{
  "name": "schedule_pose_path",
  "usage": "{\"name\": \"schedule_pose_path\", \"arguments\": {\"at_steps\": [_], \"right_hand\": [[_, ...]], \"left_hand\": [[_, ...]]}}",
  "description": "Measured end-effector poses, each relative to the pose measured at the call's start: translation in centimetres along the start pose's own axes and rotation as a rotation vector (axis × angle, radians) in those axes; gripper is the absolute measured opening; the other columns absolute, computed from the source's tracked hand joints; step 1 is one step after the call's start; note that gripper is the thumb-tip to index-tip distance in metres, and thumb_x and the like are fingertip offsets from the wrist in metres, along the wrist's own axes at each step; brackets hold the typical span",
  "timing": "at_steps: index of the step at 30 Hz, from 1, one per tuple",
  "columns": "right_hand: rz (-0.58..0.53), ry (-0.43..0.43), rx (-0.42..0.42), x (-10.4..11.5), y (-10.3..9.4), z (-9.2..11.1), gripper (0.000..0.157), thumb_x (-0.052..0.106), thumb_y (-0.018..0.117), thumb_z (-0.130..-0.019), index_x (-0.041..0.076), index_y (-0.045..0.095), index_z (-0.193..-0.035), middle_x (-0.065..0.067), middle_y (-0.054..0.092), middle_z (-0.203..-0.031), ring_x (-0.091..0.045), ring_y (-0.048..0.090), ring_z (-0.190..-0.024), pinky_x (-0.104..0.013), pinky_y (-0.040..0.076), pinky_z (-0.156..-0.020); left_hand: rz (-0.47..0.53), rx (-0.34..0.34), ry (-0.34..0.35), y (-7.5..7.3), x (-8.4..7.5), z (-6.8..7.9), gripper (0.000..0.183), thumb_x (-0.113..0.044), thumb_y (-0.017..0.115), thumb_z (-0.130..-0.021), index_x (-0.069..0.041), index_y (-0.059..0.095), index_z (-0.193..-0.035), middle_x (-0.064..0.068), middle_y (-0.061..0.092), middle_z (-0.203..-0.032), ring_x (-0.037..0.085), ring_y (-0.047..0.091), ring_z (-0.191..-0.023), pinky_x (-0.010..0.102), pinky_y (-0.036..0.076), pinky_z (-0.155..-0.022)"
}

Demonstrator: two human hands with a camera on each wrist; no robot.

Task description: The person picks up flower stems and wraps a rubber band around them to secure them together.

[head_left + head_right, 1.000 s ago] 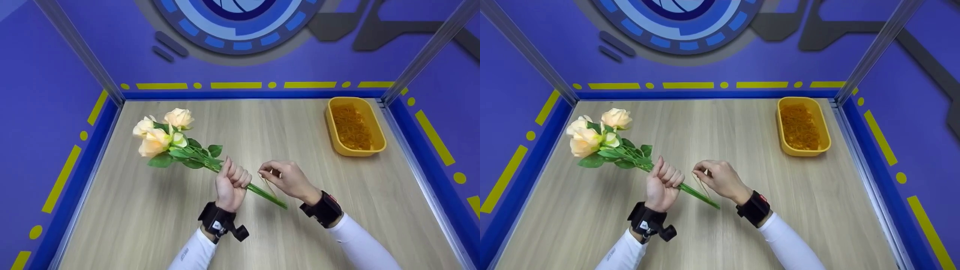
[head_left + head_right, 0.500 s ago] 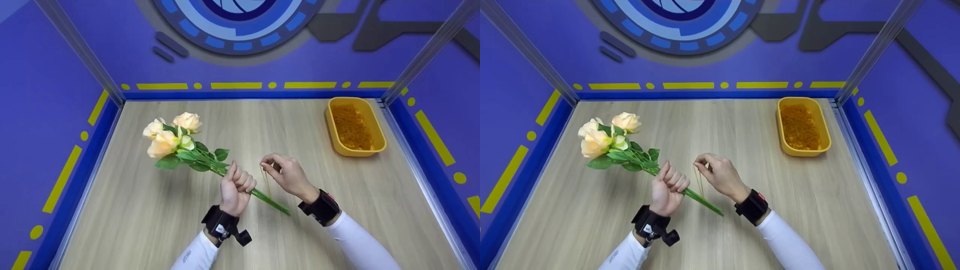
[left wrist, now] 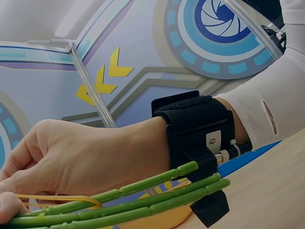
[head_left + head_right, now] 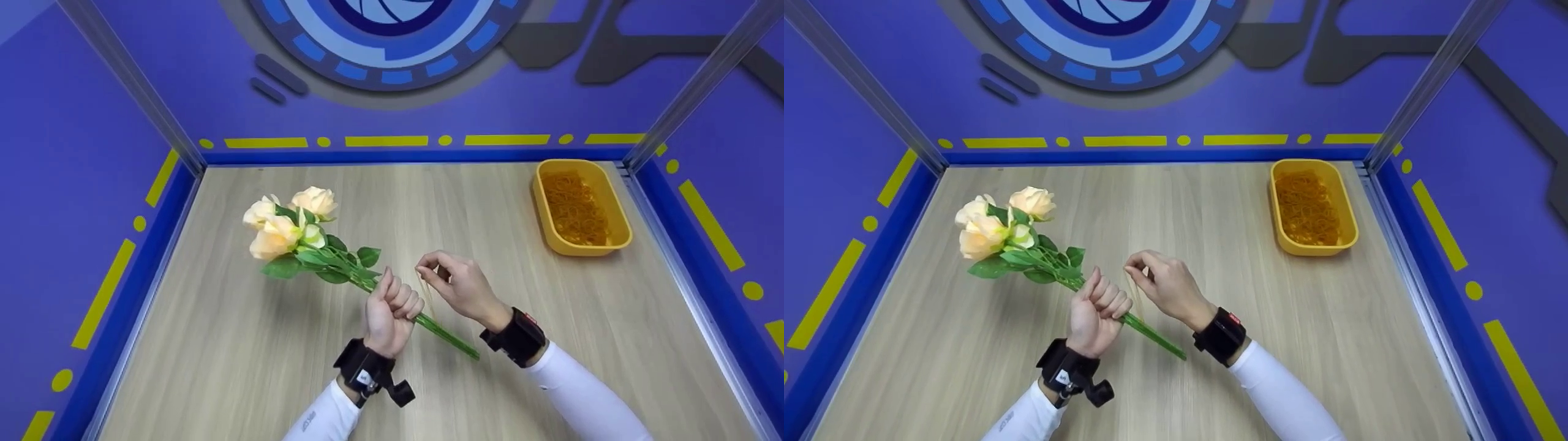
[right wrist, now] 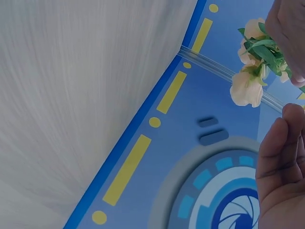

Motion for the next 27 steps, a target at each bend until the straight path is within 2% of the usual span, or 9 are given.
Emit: {"name": "schedule_pose_path", "arguments": {"at_steps": [9,14,17,22,27], "right_hand": [[0.056,-0.029,-0.094,-0.1,-0.5,-0.7,0.012,-0.002,0.077,-0.092,0.004,0.069,-0.098,-0.004,0.071,-0.080,-0.003,0.048,-0.053,-0.013,0.038,-0.050],[-0.025,-0.041,-0.205,0.5,-1.4,-1.4,0.017,-0.012,0.074,-0.089,0.000,0.066,-0.099,-0.008,0.070,-0.079,-0.009,0.052,-0.053,-0.014,0.042,-0.052],[-0.023,-0.065,-0.223,0.9,-1.7,-1.9,0.018,-0.013,0.074,-0.089,-0.001,0.066,-0.099,-0.009,0.070,-0.081,-0.010,0.052,-0.054,-0.014,0.044,-0.055],[0.064,-0.107,-0.207,0.4,-1.9,-1.6,0.018,-0.011,0.076,-0.088,0.000,0.066,-0.099,-0.007,0.068,-0.080,-0.010,0.047,-0.056,-0.017,0.039,-0.053],[0.095,-0.081,-0.219,-1.2,-2.3,-0.6,0.019,-0.010,0.076,-0.088,0.000,0.066,-0.100,-0.005,0.065,-0.076,-0.007,0.041,-0.055,-0.019,0.034,-0.049]], "left_hand": [[-0.032,-0.018,-0.039,-0.1,0.8,0.6,0.053,-0.031,0.019,-0.117,-0.019,0.017,-0.065,-0.010,0.015,-0.057,0.007,0.016,-0.049,0.023,0.013,-0.054],[-0.068,-0.034,-0.073,-0.3,1.5,1.0,0.054,-0.031,0.020,-0.117,-0.020,0.019,-0.065,-0.010,0.017,-0.057,0.004,0.021,-0.047,0.021,0.019,-0.053],[-0.061,-0.035,-0.075,-0.2,1.5,1.1,0.054,-0.031,0.022,-0.117,-0.020,0.020,-0.065,-0.010,0.017,-0.057,0.004,0.021,-0.047,0.021,0.019,-0.053],[-0.041,0.005,-0.062,0.1,1.2,1.2,0.053,-0.030,0.019,-0.117,-0.019,0.017,-0.066,-0.009,0.015,-0.058,0.007,0.016,-0.049,0.023,0.014,-0.054],[-0.014,0.068,-0.025,0.5,0.3,1.2,0.052,-0.030,0.014,-0.117,-0.018,0.016,-0.067,-0.008,0.012,-0.059,0.009,0.012,-0.051,0.025,0.009,-0.056]]}}
Point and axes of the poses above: each hand's wrist, its own z-axis away from the middle knuckle, its own y-axis out of the palm, x = y × z, the point moved 5 cm from there along -z, towards the middle knuckle
